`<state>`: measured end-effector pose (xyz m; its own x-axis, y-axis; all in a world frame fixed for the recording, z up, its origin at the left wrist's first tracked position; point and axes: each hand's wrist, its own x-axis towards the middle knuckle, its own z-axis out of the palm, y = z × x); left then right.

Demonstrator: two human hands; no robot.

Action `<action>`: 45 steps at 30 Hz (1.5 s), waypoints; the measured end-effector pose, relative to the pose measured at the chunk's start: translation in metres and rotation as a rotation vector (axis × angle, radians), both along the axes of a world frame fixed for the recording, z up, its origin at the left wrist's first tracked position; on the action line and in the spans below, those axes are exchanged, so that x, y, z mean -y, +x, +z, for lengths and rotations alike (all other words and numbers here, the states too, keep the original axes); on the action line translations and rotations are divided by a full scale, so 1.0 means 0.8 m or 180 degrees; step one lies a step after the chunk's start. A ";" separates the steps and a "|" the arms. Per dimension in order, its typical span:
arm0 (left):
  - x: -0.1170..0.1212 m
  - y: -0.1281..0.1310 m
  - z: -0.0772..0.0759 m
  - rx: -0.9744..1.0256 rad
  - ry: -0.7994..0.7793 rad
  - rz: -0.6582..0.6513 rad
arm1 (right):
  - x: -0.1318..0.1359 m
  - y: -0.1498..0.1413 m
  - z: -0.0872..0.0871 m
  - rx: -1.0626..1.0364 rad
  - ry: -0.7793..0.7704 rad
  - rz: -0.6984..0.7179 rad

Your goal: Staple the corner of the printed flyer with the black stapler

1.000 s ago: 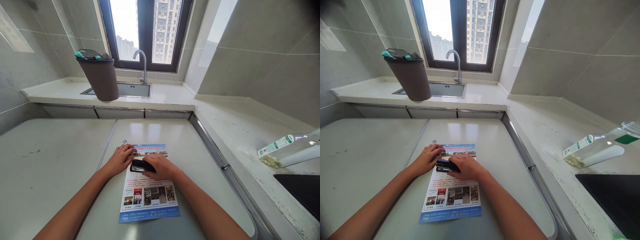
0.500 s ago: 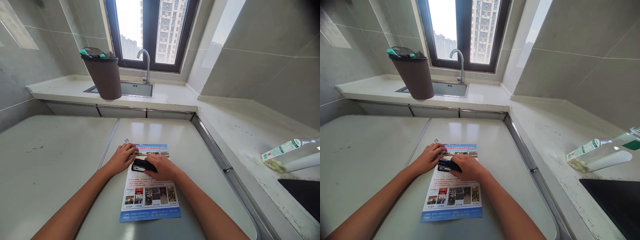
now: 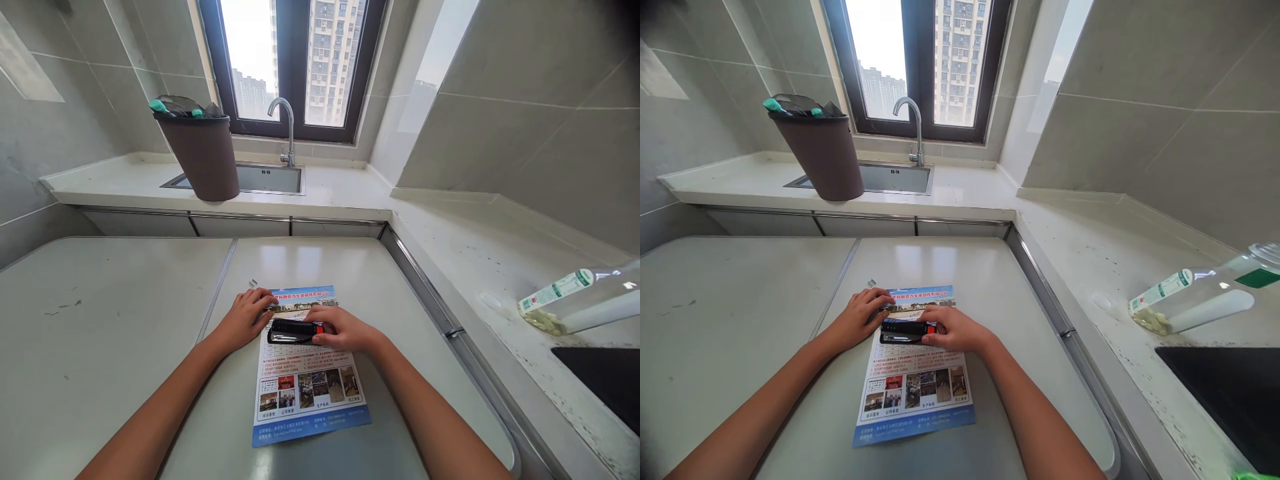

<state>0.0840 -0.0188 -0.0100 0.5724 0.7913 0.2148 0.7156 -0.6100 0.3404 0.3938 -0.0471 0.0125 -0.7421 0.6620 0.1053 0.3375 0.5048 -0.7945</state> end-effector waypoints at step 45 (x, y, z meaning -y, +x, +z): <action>-0.010 -0.010 -0.008 0.0510 -0.0404 -0.0029 | 0.006 -0.035 -0.015 -0.0643 0.0217 -0.1157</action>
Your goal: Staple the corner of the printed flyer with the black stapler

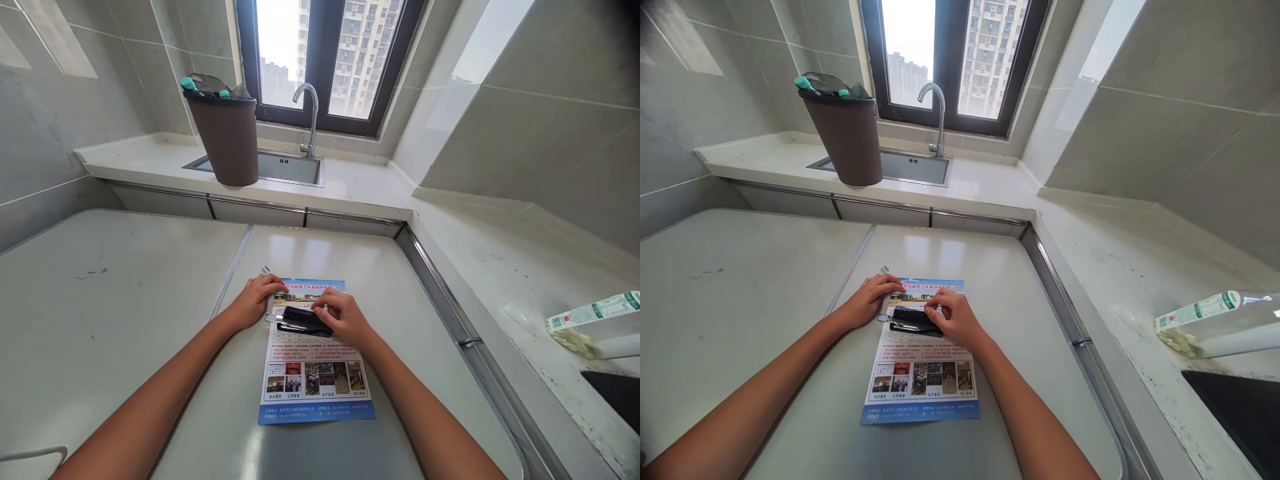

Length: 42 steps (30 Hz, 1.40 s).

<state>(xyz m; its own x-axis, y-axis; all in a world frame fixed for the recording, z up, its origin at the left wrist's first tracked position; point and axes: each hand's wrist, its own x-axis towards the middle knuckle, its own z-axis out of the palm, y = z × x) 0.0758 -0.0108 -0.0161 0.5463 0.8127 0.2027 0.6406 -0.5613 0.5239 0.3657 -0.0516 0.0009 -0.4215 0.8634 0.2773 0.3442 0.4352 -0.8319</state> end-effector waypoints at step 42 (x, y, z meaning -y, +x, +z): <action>0.028 0.030 0.021 0.3766 -0.4150 -0.0273 | 0.021 -0.019 -0.003 0.1724 0.2622 -0.0287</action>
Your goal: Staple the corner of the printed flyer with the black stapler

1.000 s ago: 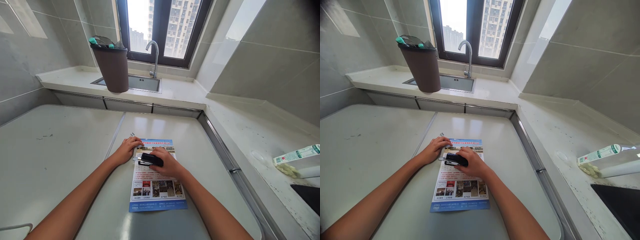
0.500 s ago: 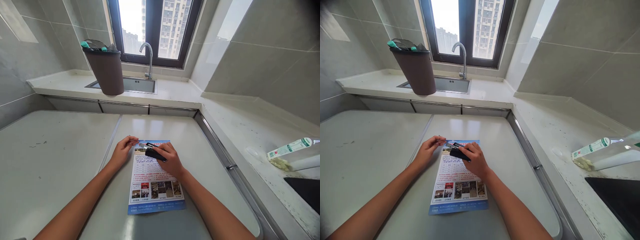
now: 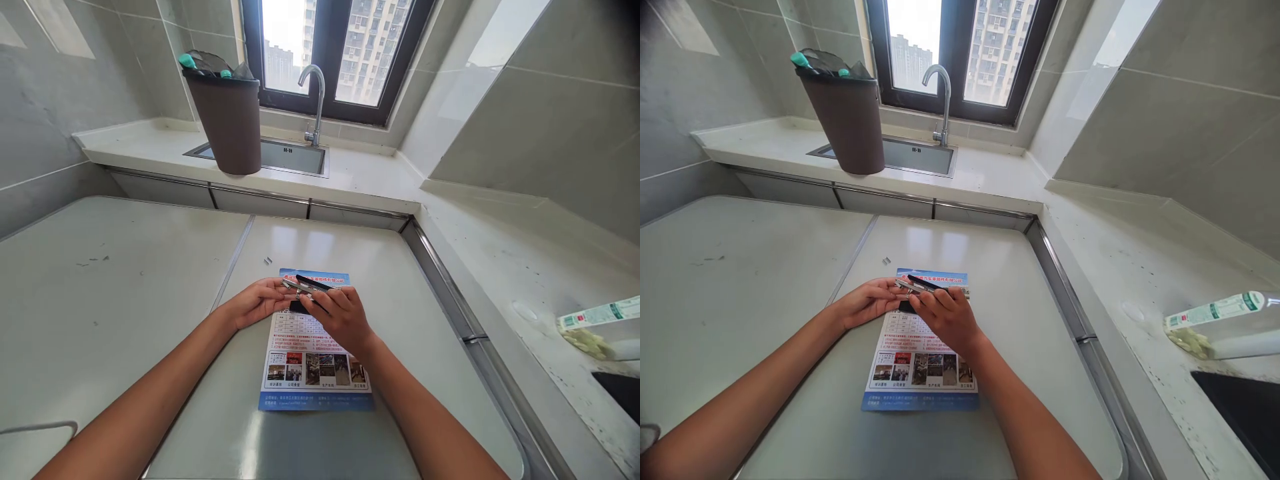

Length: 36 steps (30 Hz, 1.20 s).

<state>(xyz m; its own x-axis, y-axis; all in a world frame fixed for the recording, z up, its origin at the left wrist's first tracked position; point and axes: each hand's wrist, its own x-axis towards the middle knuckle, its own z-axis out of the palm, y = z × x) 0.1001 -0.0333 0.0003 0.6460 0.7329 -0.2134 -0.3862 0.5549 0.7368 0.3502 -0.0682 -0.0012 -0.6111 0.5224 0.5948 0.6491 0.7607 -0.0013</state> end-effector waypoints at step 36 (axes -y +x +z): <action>-0.005 0.001 0.005 -0.0390 0.0255 0.0262 | 0.001 -0.004 0.003 0.0105 0.0094 -0.0066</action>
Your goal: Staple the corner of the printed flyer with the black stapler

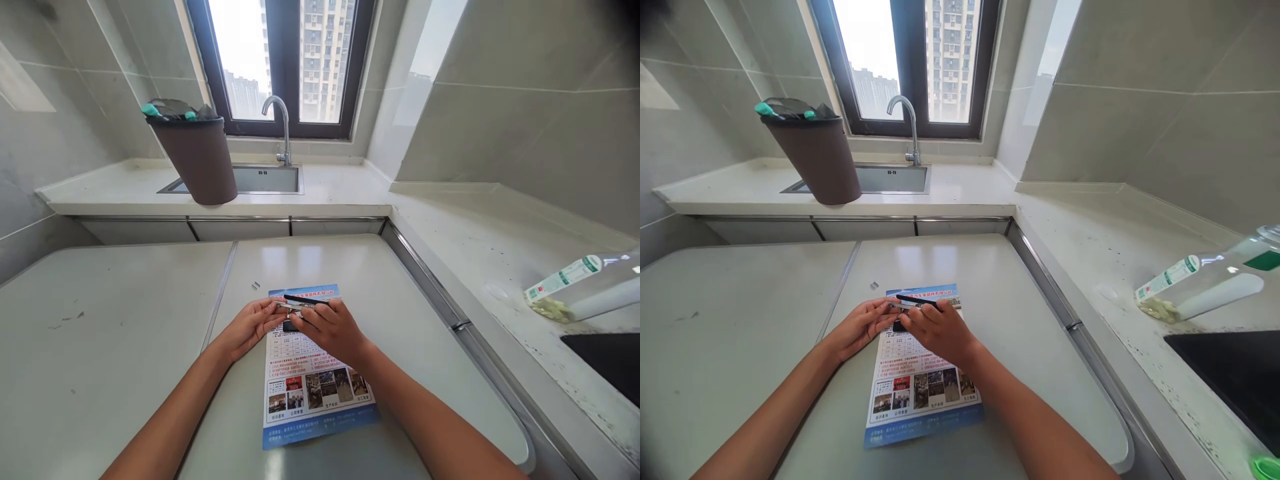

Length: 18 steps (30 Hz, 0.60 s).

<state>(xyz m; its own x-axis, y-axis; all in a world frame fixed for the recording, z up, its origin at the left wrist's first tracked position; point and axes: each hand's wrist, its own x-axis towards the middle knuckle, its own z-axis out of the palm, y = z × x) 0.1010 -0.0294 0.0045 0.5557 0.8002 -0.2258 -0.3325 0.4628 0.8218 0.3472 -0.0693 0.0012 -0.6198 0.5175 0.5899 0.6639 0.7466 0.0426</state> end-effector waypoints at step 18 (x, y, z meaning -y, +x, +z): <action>-0.006 -0.004 -0.004 0.0141 -0.0053 0.0207 | 0.003 -0.019 -0.001 -0.0116 0.0648 -0.0539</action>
